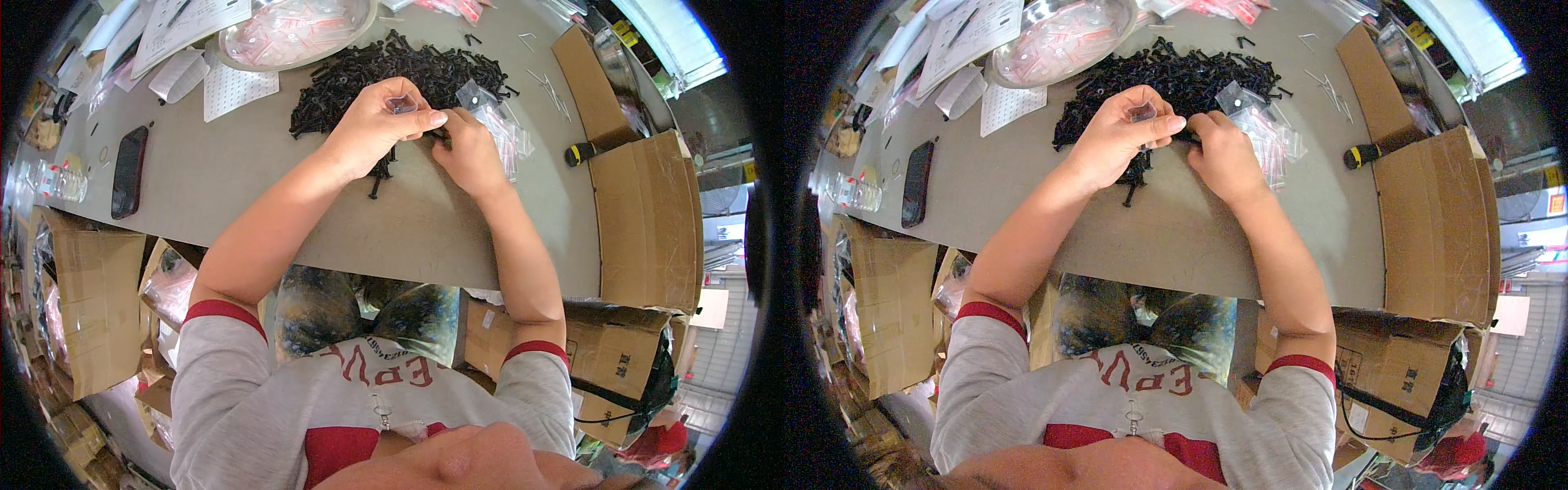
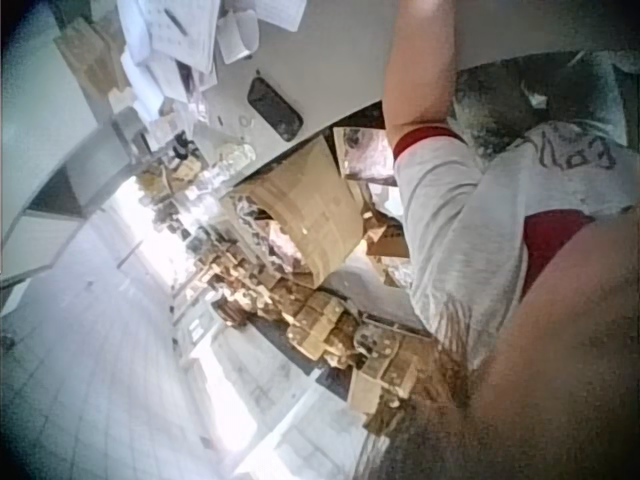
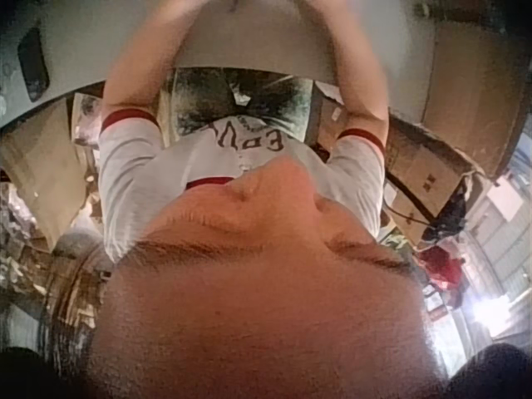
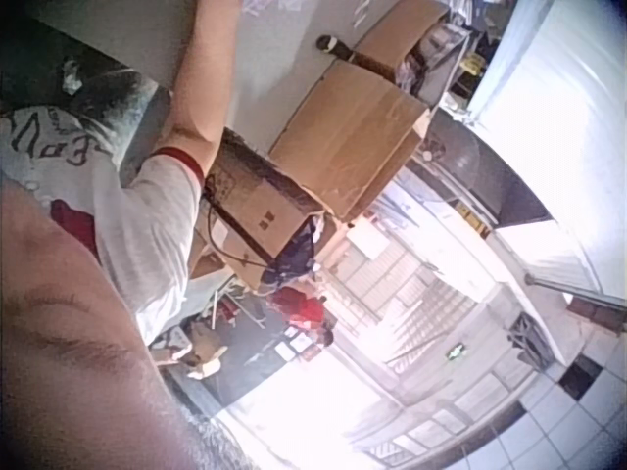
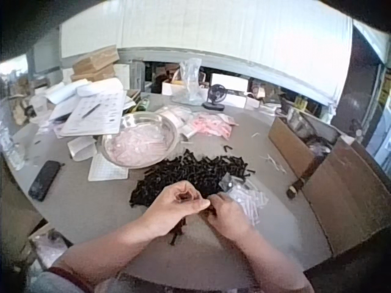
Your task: Packaging small black plastic parts into individual clear plastic bags on a workspace table.
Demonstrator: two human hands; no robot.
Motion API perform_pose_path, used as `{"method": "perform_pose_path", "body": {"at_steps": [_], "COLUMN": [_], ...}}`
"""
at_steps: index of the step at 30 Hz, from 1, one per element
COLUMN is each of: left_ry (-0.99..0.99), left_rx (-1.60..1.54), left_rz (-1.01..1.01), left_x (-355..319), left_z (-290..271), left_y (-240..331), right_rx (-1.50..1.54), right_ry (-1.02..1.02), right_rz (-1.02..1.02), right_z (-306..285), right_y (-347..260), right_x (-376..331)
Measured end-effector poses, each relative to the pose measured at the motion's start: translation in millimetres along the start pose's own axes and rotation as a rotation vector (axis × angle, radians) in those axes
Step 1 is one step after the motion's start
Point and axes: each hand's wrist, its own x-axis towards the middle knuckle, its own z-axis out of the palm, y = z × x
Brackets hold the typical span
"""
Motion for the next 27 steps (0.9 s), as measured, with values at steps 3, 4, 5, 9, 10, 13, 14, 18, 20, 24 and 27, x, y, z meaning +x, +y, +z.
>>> {"method": "perform_pose_path", "body": {"at_steps": [3, 4, 5, 9, 10, 13, 14, 18, 20, 24, 27], "left_ry": [0.031, 0.029, 0.022, 0.0, 0.001, -0.037, -0.05, -0.138, -0.221, -0.254, -0.253], "left_rx": [-0.219, -0.219, -0.202, -0.056, -0.056, 0.11, 0.131, 0.173, 0.142, 0.164, 0.117], "left_rz": [-0.109, -0.109, -0.069, 0.004, 0.005, 0.087, 0.081, -0.002, 0.02, -0.072, -0.125], "left_x": [-4, -3, -2, -2, -2, 0, 0, -1, -4, -8, -9], "left_z": [9, 9, 9, 11, 10, 9, 9, 9, 14, 18, 21], "left_y": [5, 4, 3, 7, 5, -1, -1, -2, 0, -4, -3], "right_rx": [0.006, 0.005, -0.06, -0.265, -0.264, -0.402, -0.407, -0.259, -0.01, 0.755, 0.848], "right_ry": [0.021, 0.022, 0.013, 0.037, 0.037, 0.072, 0.056, -0.034, 0.041, 0.218, 0.038], "right_rz": [-0.114, -0.113, -0.127, -0.196, -0.198, -0.214, -0.221, -0.137, -0.056, 0.08, 0.061], "right_z": [1, 4, 8, 10, 9, 7, 6, -9, -19, -33, -38], "right_y": [-8, -8, -6, -3, -4, -5, -4, -9, -1, -4, -9], "right_x": [3, 3, 3, 3, 3, 1, 1, 5, 3, 2, 0]}}
